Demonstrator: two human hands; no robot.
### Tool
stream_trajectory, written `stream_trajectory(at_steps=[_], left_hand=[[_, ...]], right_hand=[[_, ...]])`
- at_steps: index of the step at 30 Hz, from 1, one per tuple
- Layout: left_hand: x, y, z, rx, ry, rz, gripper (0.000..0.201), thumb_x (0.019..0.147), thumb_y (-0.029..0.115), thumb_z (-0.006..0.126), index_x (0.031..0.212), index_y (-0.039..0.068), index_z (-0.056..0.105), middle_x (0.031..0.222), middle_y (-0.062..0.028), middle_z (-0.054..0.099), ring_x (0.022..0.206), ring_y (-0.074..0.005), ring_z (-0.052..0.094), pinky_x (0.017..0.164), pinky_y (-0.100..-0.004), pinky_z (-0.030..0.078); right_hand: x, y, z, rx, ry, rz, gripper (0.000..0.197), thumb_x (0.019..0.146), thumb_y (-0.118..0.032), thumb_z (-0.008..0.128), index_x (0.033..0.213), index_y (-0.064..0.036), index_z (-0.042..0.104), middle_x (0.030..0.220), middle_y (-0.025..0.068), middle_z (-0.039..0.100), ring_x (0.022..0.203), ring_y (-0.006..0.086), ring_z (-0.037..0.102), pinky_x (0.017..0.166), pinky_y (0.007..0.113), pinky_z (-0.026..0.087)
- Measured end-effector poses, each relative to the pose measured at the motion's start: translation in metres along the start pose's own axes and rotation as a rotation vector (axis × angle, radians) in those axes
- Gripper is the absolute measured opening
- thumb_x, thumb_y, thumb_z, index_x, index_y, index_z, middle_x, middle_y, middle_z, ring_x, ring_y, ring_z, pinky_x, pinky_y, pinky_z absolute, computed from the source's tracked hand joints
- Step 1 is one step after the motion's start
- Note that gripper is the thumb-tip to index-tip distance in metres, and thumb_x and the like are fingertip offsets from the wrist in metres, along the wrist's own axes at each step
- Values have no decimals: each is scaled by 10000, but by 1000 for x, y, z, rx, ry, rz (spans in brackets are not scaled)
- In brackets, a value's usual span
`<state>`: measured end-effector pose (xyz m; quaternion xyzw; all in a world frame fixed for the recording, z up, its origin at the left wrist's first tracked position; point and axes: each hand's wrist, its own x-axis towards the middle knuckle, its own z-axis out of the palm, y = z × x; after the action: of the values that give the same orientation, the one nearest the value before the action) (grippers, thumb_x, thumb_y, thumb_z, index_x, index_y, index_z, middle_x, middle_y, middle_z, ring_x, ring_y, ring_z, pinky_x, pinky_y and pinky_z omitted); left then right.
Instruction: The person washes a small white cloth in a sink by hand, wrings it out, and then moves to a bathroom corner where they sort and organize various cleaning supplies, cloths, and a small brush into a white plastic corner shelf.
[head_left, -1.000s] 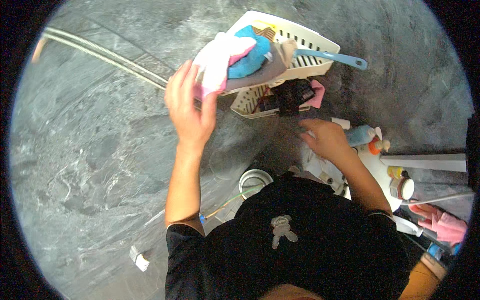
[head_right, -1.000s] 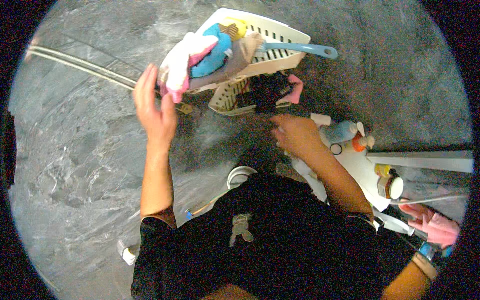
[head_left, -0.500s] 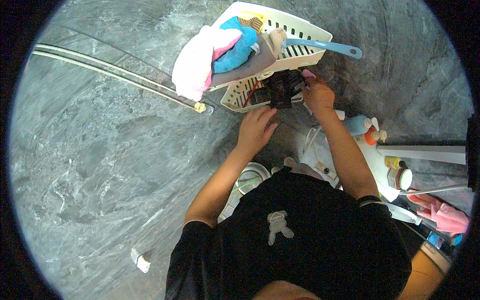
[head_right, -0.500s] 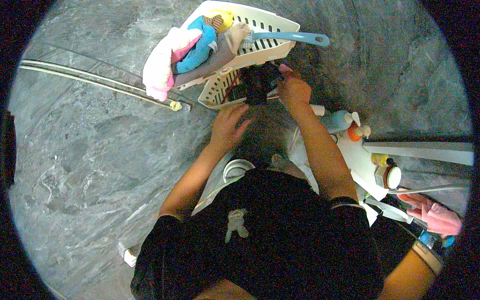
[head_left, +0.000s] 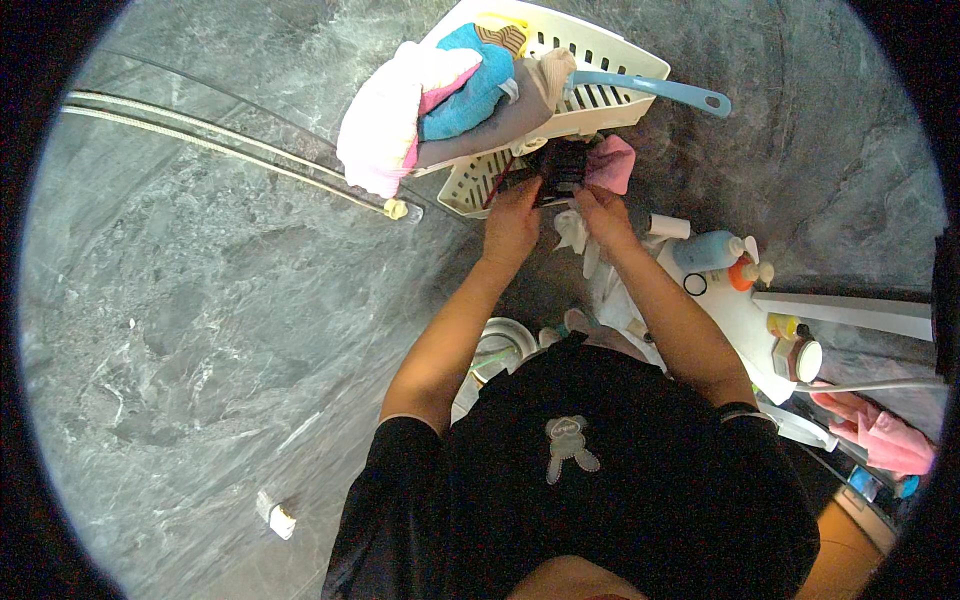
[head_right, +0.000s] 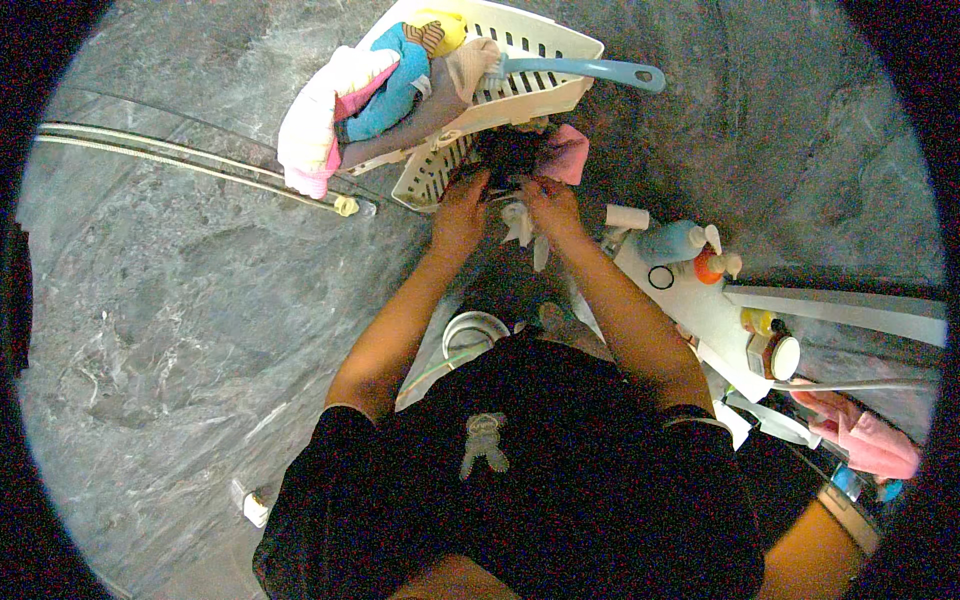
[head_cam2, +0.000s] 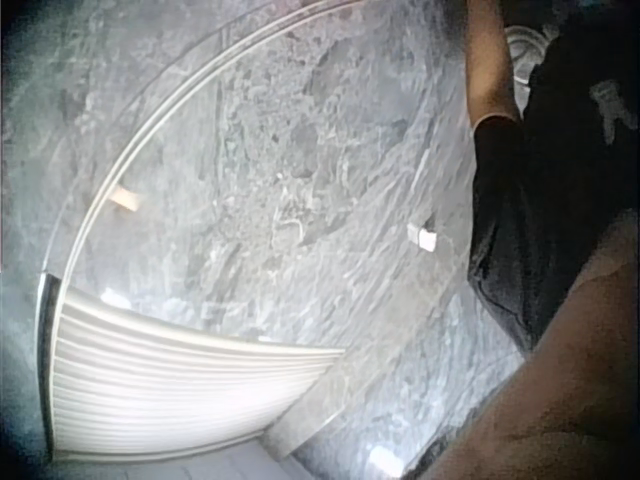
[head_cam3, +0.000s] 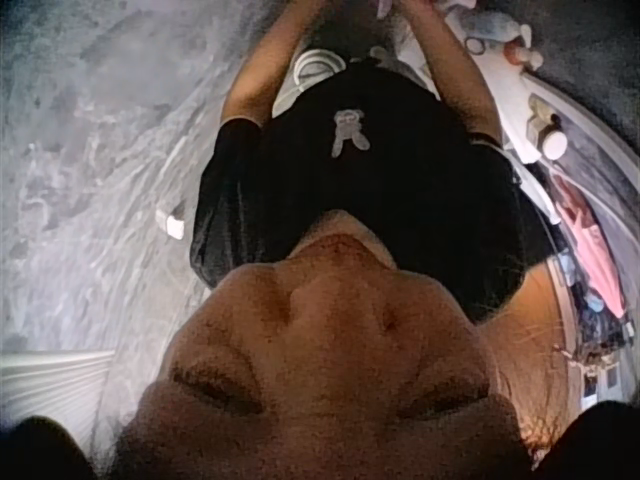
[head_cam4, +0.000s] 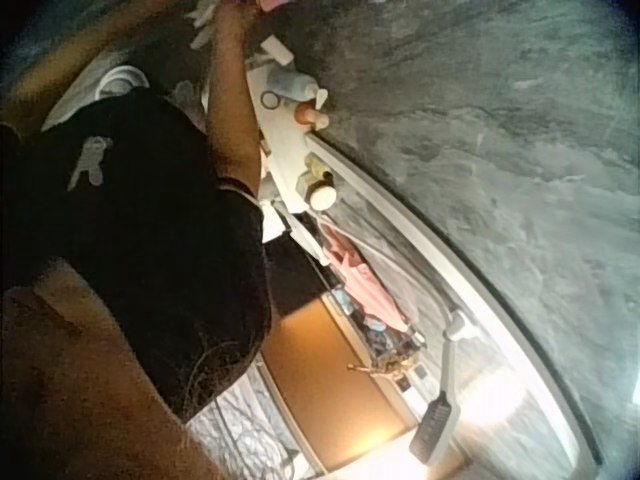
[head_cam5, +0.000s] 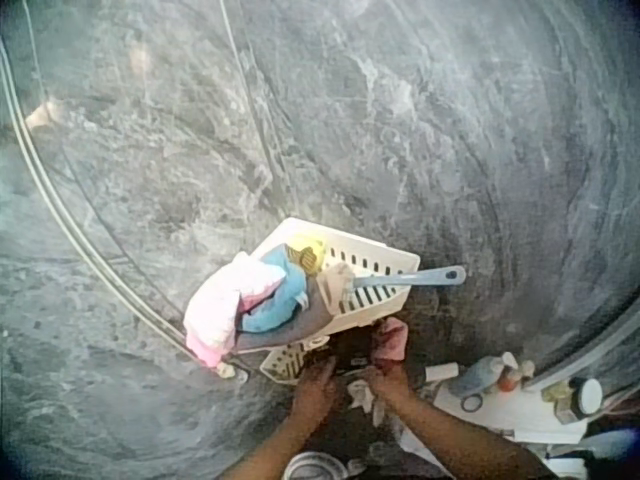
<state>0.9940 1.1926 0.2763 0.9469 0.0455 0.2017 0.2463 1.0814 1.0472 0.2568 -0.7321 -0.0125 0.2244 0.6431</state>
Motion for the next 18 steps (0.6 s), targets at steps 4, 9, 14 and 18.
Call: stream_trajectory(at_steps=[4,9,14,18], left_hand=[[7,18,-5,130,-2,118,496,686,38,585,1174,38,494,1102,-161,549,994,-335,521,859,-409,425],[4,-4,-3,182,-31,101,458,680,39,577,1134,74,534,1046,-136,575,981,-317,531,840,-399,438],[10,3,-13,98,45,-110,382,710,24,524,1090,43,551,979,-172,594,909,-339,562,803,-408,454],[0,5,-28,-116,292,-228,360,742,16,478,1098,12,535,975,-209,588,876,-388,564,788,-404,453]], right_hand=[[3,-5,-4,-316,-233,-38,298,784,-245,570,973,-21,626,809,97,630,709,153,569,669,307,454],[-27,-27,-1,-373,-54,-326,255,772,-225,594,913,-13,607,820,123,634,773,218,601,720,323,462],[25,4,-31,76,551,-202,265,767,-219,625,934,-17,586,815,135,623,725,231,589,699,322,457],[28,6,-42,22,259,-50,306,773,-238,622,976,-17,560,829,148,622,742,244,598,687,321,454]])
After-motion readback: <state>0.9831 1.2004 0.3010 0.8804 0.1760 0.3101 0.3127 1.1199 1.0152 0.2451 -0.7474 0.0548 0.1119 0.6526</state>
